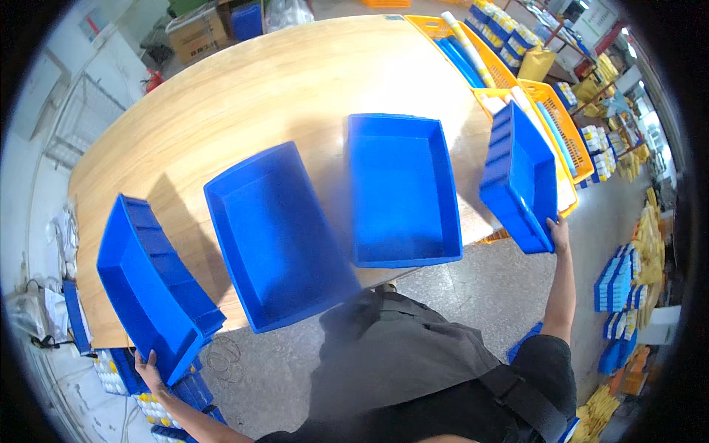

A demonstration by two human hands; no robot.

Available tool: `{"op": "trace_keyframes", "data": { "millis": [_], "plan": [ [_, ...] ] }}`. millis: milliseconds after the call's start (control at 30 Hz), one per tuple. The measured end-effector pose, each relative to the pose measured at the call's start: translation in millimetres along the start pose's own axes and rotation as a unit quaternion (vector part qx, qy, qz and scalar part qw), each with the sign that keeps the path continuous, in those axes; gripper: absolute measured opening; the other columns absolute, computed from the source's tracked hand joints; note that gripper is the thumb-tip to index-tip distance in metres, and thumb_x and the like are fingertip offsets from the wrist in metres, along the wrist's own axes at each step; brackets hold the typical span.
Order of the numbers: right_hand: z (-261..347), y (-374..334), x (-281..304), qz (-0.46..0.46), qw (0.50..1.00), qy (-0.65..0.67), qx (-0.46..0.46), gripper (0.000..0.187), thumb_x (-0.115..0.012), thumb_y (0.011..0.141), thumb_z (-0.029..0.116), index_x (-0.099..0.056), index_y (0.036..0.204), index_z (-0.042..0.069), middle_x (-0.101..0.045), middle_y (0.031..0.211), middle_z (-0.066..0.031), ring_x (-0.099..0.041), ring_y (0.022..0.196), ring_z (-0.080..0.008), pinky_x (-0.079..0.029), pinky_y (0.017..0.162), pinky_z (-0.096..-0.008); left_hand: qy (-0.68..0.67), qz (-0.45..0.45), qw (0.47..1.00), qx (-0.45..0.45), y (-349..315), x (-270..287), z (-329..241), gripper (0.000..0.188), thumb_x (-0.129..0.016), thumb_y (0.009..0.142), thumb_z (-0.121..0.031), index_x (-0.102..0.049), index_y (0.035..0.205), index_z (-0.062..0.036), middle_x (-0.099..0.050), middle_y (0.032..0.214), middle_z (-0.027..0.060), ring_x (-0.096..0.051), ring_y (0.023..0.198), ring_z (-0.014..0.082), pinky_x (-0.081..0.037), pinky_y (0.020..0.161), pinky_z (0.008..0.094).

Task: The person moves trays of white and yellow plastic cups, then places blue trays on a table and fills them with blue and light blue cups from yellow baskets. The person then carries the filled trays to a conveyor belt area and stacks them.

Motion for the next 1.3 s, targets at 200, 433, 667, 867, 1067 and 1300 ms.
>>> {"op": "trace_keyframes", "data": {
  "millis": [200, 433, 667, 867, 1067, 1300],
  "plan": [
    [-38.5, 44.8, -36.6, 0.067, 0.971, -0.22, 0.069, 0.059, -0.06, 0.099, 0.034, -0.048, 0.141, -0.004, -0.058, 0.136, -0.0244, -0.058, 0.121, -0.0348, -0.046, 0.102, -0.0442, 0.107, 0.071, 0.992, -0.009, 0.4, -27.3, 48.0, 0.048, -0.072, 0.089, -0.009, -0.06, 0.136, -0.0028, -0.069, 0.122, 0.0109, -0.064, 0.105, 0.0182, -0.052, 0.092, 0.0334],
    [87.2, 85.7, -184.2, -0.013, 0.834, -0.52, 0.185, 0.064, -0.057, 0.099, 0.044, -0.058, 0.124, -0.015, -0.06, 0.127, -0.0335, -0.06, 0.111, -0.0504, -0.051, 0.096, -0.051, 0.272, -0.213, 0.92, -0.185, -9.0, -214.3, -69.1, 0.061, -0.073, 0.087, -0.038, -0.056, 0.134, -0.0041, -0.056, 0.138, 0.0238, -0.053, 0.127, 0.0416, -0.042, 0.108, 0.0507],
    [206.6, -40.3, -334.0, 0.165, 0.899, -0.214, 0.343, 0.076, -0.074, 0.086, 0.011, -0.034, 0.147, -0.008, -0.05, 0.141, -0.03, -0.051, 0.128, -0.0428, -0.039, 0.11, -0.0465, 0.187, 0.14, 0.97, -0.066, -68.7, -394.7, -112.9, 0.091, -0.069, 0.085, -0.059, -0.042, 0.142, 0.007, -0.057, 0.13, 0.0336, -0.06, 0.116, 0.0465, -0.049, 0.097, 0.0522],
    [210.1, -64.0, -306.4, 0.175, 0.942, -0.154, 0.243, 0.074, -0.072, 0.086, 0.013, -0.034, 0.146, -0.005, -0.054, 0.133, -0.0327, -0.057, 0.121, -0.0462, -0.048, 0.101, -0.047, 0.312, 0.051, 0.942, -0.109, -95.3, -409.7, -127.6, 0.035, -0.064, 0.093, -0.025, -0.053, 0.11, 0.0049, -0.069, 0.08, 0.0284, -0.069, 0.078, 0.0464, -0.054, 0.065, 0.0546],
    [223.9, 2.6, -298.3, 0.112, 0.954, -0.195, 0.2, 0.06, -0.076, 0.084, 0.015, -0.042, 0.132, 0.0, -0.063, 0.111, -0.0325, -0.061, 0.105, -0.0502, -0.05, 0.087, -0.0543, 0.339, 0.037, 0.932, -0.123, -119.7, -478.8, -172.5, 0.031, -0.062, 0.096, -0.019, -0.046, 0.106, 0.0059, -0.068, 0.087, 0.0326, -0.067, 0.084, 0.0499, -0.052, 0.072, 0.0575],
    [239.8, 38.3, -317.0, 0.106, 0.934, -0.189, 0.282, 0.042, -0.07, 0.084, 0.01, -0.042, 0.113, 0.001, -0.064, 0.102, -0.0272, -0.065, 0.089, -0.0488, -0.053, 0.074, -0.0568, 0.4, -0.023, 0.902, -0.162, -98.2, -493.6, -151.7, 0.035, -0.065, 0.096, -0.026, -0.047, 0.103, 0.0036, -0.067, 0.084, 0.0321, -0.066, 0.08, 0.0503, -0.05, 0.064, 0.0577]
  ]
}}
Point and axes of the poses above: each hand's wrist, its own y-axis towards the middle knuckle, its own x-axis out of the back of the hand, z = x × y, the point moved 9 cm from there along y, towards the middle knuckle
